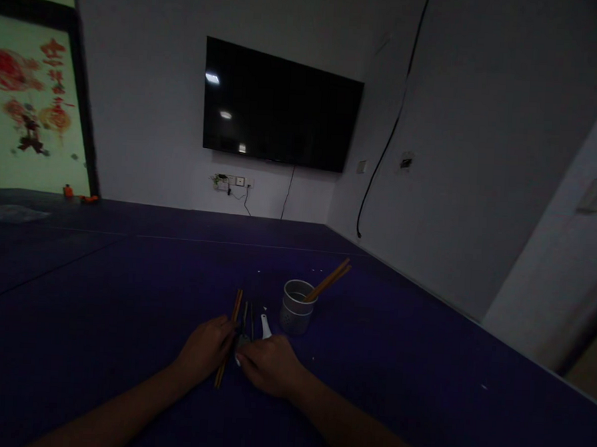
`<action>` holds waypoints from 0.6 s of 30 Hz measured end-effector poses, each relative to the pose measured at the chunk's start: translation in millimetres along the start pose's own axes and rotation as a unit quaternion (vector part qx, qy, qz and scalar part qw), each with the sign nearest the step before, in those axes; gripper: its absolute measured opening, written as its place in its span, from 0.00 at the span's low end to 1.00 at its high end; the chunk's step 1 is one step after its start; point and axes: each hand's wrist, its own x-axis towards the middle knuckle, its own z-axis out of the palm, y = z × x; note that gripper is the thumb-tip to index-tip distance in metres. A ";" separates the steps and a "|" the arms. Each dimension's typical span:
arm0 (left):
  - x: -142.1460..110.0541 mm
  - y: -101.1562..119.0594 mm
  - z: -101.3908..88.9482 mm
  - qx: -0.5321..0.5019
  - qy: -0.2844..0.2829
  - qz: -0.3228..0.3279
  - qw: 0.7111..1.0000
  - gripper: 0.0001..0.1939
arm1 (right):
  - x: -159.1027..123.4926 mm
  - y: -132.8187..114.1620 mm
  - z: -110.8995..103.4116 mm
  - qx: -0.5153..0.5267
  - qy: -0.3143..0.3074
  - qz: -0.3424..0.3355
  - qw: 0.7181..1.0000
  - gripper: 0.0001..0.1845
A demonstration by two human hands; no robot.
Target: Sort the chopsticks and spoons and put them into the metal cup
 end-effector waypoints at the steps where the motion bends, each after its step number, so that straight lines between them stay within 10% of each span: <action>1: 0.0 -0.4 0.3 -0.001 -0.004 0.004 1.000 0.18 | -0.1 0.0 -0.2 0.000 0.000 0.000 1.000 0.15; 18: -0.8 0.1 -0.2 0.026 -0.018 0.017 0.999 0.13 | 0.4 -3.3 -8.8 -0.009 -0.020 0.006 1.000 0.14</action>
